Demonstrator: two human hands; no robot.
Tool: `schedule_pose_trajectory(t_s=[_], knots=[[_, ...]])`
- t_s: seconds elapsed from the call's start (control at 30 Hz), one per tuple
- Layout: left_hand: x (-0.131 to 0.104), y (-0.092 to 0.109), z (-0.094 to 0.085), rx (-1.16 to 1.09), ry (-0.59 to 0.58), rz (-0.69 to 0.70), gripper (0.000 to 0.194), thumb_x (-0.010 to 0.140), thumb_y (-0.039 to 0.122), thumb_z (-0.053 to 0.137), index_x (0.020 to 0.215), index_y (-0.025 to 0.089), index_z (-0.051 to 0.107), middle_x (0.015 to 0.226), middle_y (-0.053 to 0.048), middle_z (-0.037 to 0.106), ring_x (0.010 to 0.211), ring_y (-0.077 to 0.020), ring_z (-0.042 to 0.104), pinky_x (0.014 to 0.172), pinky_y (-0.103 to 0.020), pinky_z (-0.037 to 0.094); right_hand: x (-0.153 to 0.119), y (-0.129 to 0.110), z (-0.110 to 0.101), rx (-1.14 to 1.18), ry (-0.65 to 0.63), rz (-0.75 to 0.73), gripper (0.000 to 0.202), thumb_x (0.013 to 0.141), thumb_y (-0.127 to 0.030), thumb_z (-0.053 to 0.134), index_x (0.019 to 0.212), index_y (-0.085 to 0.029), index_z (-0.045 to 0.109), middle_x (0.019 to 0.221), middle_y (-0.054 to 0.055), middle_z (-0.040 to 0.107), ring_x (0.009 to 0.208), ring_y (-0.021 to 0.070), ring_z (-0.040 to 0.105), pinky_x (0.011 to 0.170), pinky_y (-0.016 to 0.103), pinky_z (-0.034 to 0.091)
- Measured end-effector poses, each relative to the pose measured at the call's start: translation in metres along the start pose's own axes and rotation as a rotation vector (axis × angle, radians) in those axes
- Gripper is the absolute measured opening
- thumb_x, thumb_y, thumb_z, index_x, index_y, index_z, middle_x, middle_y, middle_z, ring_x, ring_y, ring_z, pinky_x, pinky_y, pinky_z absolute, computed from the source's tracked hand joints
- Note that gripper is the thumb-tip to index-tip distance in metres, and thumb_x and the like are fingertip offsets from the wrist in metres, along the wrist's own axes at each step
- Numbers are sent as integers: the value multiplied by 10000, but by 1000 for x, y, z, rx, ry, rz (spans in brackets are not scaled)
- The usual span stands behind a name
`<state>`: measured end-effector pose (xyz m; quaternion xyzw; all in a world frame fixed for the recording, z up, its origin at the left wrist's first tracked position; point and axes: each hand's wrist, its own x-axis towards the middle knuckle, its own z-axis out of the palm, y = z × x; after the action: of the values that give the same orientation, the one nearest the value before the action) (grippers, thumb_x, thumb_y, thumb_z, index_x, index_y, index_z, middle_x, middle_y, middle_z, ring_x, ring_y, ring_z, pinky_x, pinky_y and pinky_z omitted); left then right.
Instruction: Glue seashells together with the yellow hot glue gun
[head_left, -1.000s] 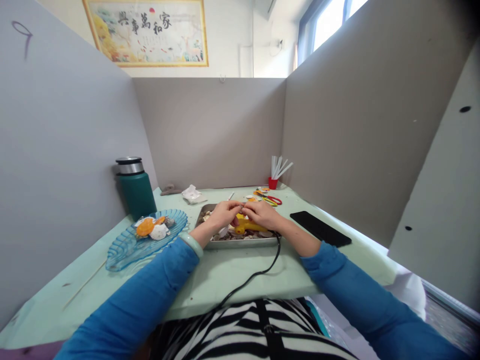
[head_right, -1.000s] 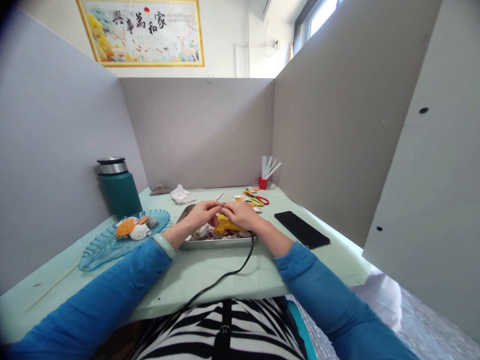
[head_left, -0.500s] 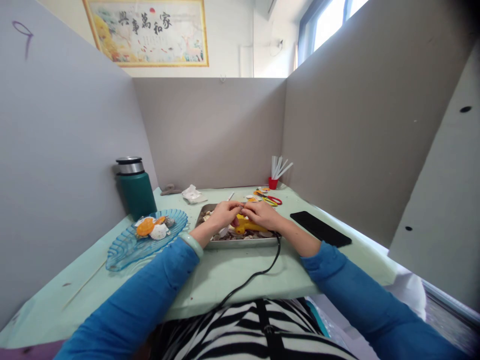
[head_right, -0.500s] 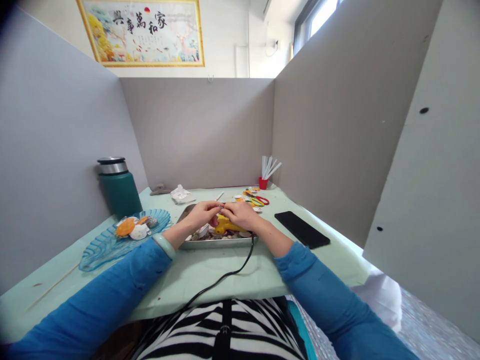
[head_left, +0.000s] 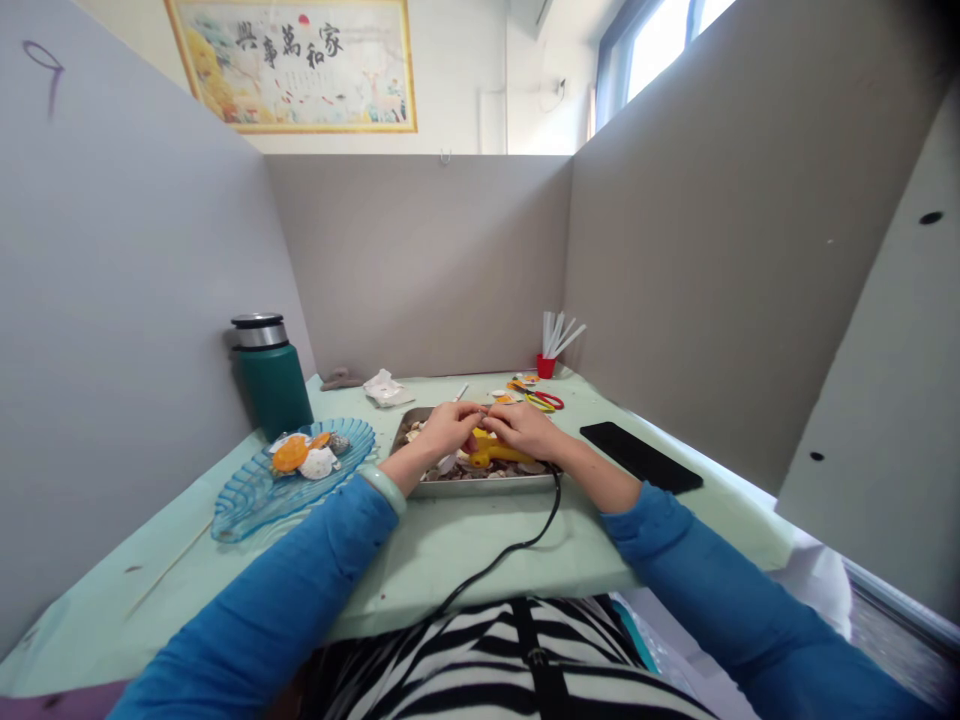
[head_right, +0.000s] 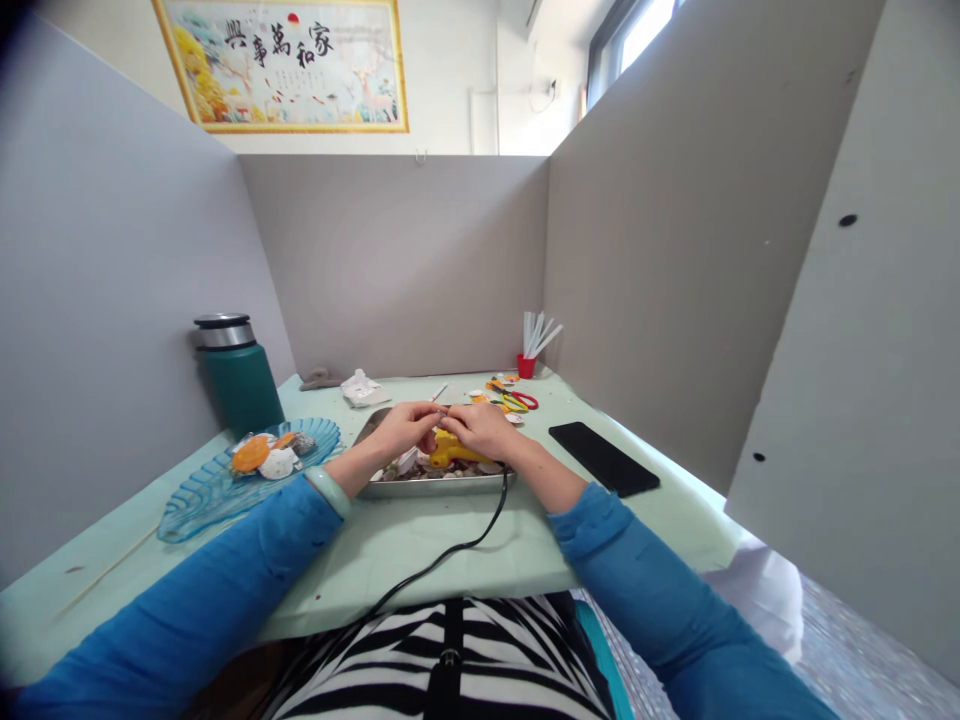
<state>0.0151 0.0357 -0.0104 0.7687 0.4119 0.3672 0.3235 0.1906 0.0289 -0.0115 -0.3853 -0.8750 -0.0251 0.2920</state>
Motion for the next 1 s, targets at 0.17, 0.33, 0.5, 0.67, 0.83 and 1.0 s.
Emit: schedule_pose_trajectory(t_s=[0.17, 0.33, 0.5, 0.67, 0.83, 1.0], knots=[[0, -1, 0, -10, 2, -8, 308, 803, 208, 451, 1021, 115, 647, 477, 8, 569, 454, -115, 570, 463, -195, 449, 0, 0, -1, 3, 1, -16, 271, 920, -288, 413, 840, -163, 640, 749, 30, 653, 653, 120, 530, 595, 223, 315], [0, -1, -1, -19, -3, 0, 308, 804, 216, 469, 1043, 126, 642, 473, 15, 567, 446, -111, 569, 461, -193, 450, 0, 0, -1, 0, 4, -6, 290, 921, -302, 413, 786, -159, 627, 721, 29, 642, 643, 118, 530, 586, 221, 309], [-1, 2, -1, -14, 6, 0, 295, 800, 213, 486, 1022, 118, 655, 467, 16, 561, 443, -105, 562, 456, -182, 438, 0, 0, -1, 6, 6, -5, 284, 920, -304, 420, 801, -160, 633, 731, 28, 640, 653, 118, 533, 592, 222, 313], [0, 1, 0, 20, 8, 5, 312, 795, 182, 459, 1029, 122, 657, 485, 10, 575, 461, -113, 575, 458, -186, 437, 0, 0, 0, 9, -4, -1, 289, 921, -315, 419, 808, -160, 635, 726, 27, 635, 645, 117, 522, 591, 223, 311], [-1, 2, 0, 29, 11, -2, 319, 788, 174, 458, 1033, 123, 657, 481, 10, 576, 464, -110, 574, 462, -180, 438, 0, -2, -1, 4, -2, 2, 287, 921, -317, 423, 810, -161, 636, 720, 28, 634, 648, 118, 522, 588, 223, 308], [-2, 3, 0, 15, 9, -12, 296, 794, 183, 464, 1007, 120, 661, 468, 13, 567, 452, -106, 568, 457, -178, 441, 0, 0, 0, 4, 0, 1, 279, 918, -313, 427, 809, -158, 632, 731, 30, 641, 654, 118, 530, 589, 221, 309]])
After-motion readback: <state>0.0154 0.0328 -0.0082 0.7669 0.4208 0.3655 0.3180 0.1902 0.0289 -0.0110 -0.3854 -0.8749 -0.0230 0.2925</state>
